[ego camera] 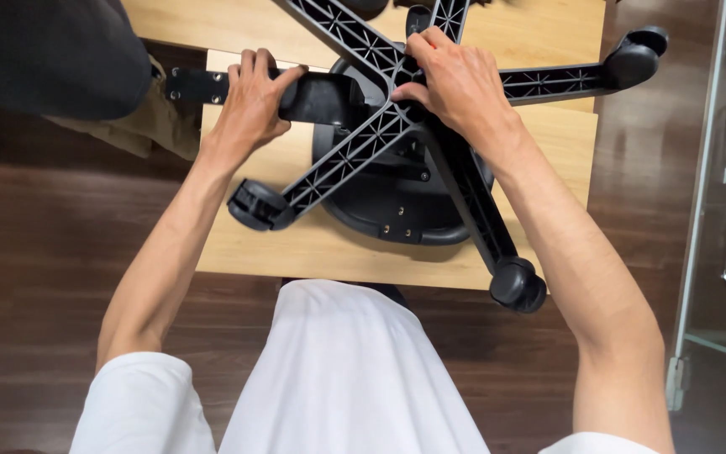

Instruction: The person assembles an office chair on a wooden table. They align the black metal seat mounting plate onto the chair base, position the plastic seat shell, pick up screws and washers from the table, and drive the screws with a screwdriver and hex key, steadying the base with the other hand.

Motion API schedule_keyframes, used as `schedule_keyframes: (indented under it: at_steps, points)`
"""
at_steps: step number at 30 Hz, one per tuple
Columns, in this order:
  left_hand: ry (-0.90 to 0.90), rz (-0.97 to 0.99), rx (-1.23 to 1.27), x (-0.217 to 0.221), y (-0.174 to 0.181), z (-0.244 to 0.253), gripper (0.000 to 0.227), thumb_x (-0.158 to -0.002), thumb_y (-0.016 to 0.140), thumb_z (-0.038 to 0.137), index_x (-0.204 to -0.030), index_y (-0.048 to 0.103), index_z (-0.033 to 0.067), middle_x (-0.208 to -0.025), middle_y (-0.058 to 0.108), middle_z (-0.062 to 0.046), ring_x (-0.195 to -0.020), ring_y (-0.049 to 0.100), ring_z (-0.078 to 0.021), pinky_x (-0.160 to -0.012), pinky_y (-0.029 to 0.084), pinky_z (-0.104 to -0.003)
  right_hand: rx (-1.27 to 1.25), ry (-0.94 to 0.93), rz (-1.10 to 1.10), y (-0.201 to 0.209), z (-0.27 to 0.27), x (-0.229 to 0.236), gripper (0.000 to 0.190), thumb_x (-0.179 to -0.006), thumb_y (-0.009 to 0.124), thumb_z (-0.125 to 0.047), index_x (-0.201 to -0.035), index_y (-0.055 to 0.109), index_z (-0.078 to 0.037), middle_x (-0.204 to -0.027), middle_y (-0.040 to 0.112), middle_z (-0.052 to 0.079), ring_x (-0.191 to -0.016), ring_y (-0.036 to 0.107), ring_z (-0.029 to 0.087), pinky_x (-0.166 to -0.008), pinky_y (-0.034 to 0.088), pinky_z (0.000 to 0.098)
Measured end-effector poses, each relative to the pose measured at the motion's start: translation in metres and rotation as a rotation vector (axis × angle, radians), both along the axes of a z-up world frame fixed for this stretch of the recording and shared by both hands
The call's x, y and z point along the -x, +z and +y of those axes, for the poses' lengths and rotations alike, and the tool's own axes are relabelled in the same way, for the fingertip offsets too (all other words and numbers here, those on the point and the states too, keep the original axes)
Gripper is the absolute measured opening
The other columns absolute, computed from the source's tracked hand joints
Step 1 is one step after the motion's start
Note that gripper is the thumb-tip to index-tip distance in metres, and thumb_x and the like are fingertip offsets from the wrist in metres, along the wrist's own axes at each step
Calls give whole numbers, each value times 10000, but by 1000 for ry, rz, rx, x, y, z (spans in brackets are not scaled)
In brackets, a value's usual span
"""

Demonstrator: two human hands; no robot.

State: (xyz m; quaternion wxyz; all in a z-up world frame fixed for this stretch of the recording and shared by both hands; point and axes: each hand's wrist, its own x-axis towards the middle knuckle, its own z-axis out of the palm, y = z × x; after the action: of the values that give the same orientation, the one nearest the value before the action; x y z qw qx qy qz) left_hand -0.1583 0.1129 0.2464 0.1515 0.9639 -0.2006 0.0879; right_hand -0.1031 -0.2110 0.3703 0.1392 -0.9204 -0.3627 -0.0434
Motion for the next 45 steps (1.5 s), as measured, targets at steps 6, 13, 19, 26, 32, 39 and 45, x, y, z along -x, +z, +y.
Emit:
schedule_keyframes:
  at_steps: [6, 13, 19, 26, 32, 39, 45]
  points:
    - [72, 67, 68, 3, -28, 14, 877, -569, 838, 1, -1404, 611, 143, -1179, 501, -218, -1127, 481, -398, -905, 456, -524, -49, 7, -1, -6, -1, 1, 540, -832, 880, -436, -1058, 608, -27, -974, 656, 105, -811, 669, 372, -649, 503, 476]
    - [113, 240, 186, 4, -68, 37, 865, -639, 794, -34, -1451, 537, 119, -1173, 460, -195, -1137, 499, -364, -1044, 501, -464, -96, 9, 31, -7, -2, -1, 545, -837, 896, -420, -1094, 608, -35, -971, 656, 90, -829, 677, 343, -673, 515, 458]
    - [135, 264, 261, 7, -82, 40, 858, -628, 789, -41, -1431, 521, 97, -1178, 456, -188, -1166, 501, -374, -1056, 516, -447, -63, 3, 25, -5, 1, -4, 546, -826, 902, -428, -1073, 612, -37, -968, 657, 86, -815, 668, 340, -662, 505, 455]
    - [140, 286, 308, 8, -102, 42, 803, -679, 785, -39, -1424, 512, 85, -1193, 470, -197, -1208, 506, -393, -1049, 524, -464, -46, -5, 27, -4, 2, -6, 548, -824, 899, -435, -1058, 608, -33, -955, 645, 87, -811, 657, 352, -665, 499, 464]
    - [175, 351, 331, 8, -107, 42, 819, -660, 777, -60, -1414, 493, 89, -1187, 469, -208, -1213, 504, -408, -1036, 523, -467, -34, -10, 32, -6, 2, -6, 550, -838, 890, -440, -1063, 599, -31, -946, 630, 91, -800, 656, 344, -651, 493, 463]
    - [417, -44, 456, 65, -107, -25, 757, -778, 732, -57, -1469, 428, 2, -1404, 415, -270, -1318, 463, -469, -1092, 445, -532, -32, 6, 31, -5, 3, -6, 544, -850, 879, -446, -1078, 613, -30, -967, 646, 84, -807, 661, 341, -658, 496, 463]
    - [499, 253, 553, 137, -151, -87, 431, -1045, 683, 133, -1404, 469, 27, -1366, 466, -234, -1165, 575, -411, -1016, 477, -475, 2, 36, 16, -7, 2, -8, 524, -877, 851, -454, -1110, 633, -38, -985, 654, 87, -825, 667, 350, -678, 500, 471]
